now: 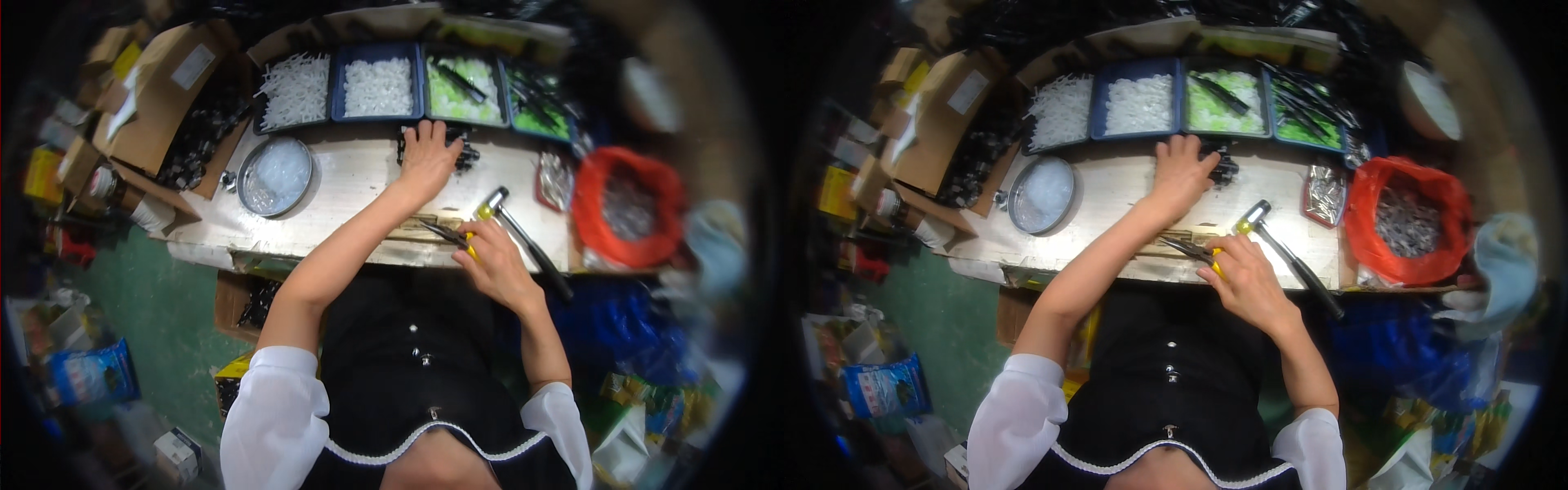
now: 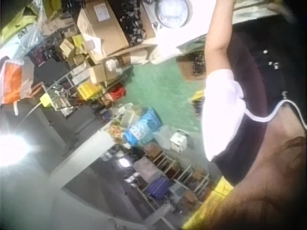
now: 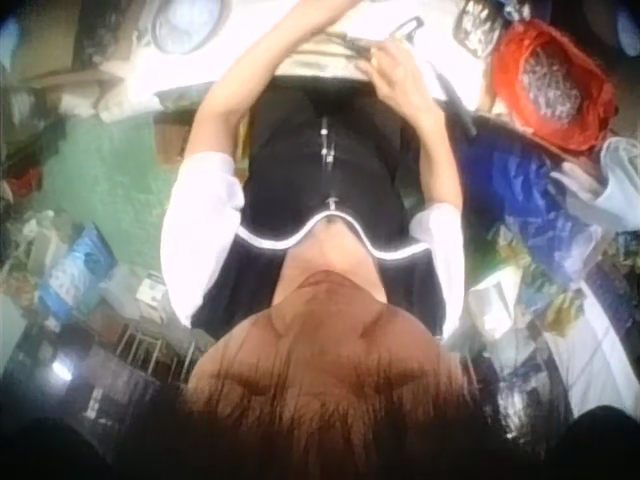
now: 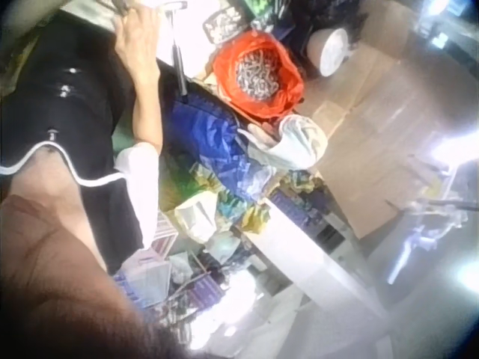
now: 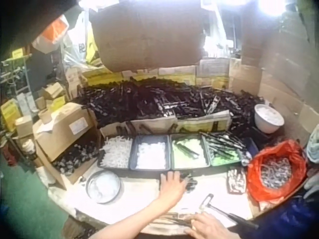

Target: Assembling small electronic components at a workbench using a hammer and pliers.

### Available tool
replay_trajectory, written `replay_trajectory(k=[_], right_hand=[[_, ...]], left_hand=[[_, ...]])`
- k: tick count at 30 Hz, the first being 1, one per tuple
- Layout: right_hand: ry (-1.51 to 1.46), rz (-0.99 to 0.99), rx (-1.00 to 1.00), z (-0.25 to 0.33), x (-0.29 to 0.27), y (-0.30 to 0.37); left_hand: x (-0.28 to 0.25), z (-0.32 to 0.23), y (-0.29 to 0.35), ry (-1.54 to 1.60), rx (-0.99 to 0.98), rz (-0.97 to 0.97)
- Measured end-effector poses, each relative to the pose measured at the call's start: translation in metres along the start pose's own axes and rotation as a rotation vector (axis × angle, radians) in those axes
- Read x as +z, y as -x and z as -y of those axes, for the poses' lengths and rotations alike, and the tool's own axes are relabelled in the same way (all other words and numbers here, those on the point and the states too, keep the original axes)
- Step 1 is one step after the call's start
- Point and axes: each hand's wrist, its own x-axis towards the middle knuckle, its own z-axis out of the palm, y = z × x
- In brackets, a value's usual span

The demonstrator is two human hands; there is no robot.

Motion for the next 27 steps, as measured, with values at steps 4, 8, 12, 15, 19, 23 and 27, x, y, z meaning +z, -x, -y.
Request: replay_trajectory(k=[4,8,12,15,19,23,27], right_hand=[[0.002,-0.037,0.056,-0.009,-0.002,0.007],[0.009,-0.084,0.088,-0.018,0.000,0.007],[-0.013,-0.114,0.101,-0.016,0.004,-0.006],[-0.069,-0.122,0.089,-0.012,0.010,-0.021],[-0.080,-0.133,0.069,-0.004,0.019,-0.033],[-0.077,-0.123,0.055,0.002,0.019,-0.034],[-0.050,-0.102,0.055,0.005,0.016,-0.033]], left_hand=[[0.008,0.001,0.000,0.007,0.034,0.078],[-0.020,0.032,0.017,0.281,-0.043,-0.077],[-0.058,0.045,0.050,1.019,-0.415,-0.176],[-0.081,0.036,0.077,1.469,-0.638,-0.059],[-0.093,0.015,0.094,1.493,-0.715,0.041],[-0.097,0.010,0.100,1.386,-0.669,0.092],[-0.097,0.005,0.101,1.361,-0.602,0.040]])
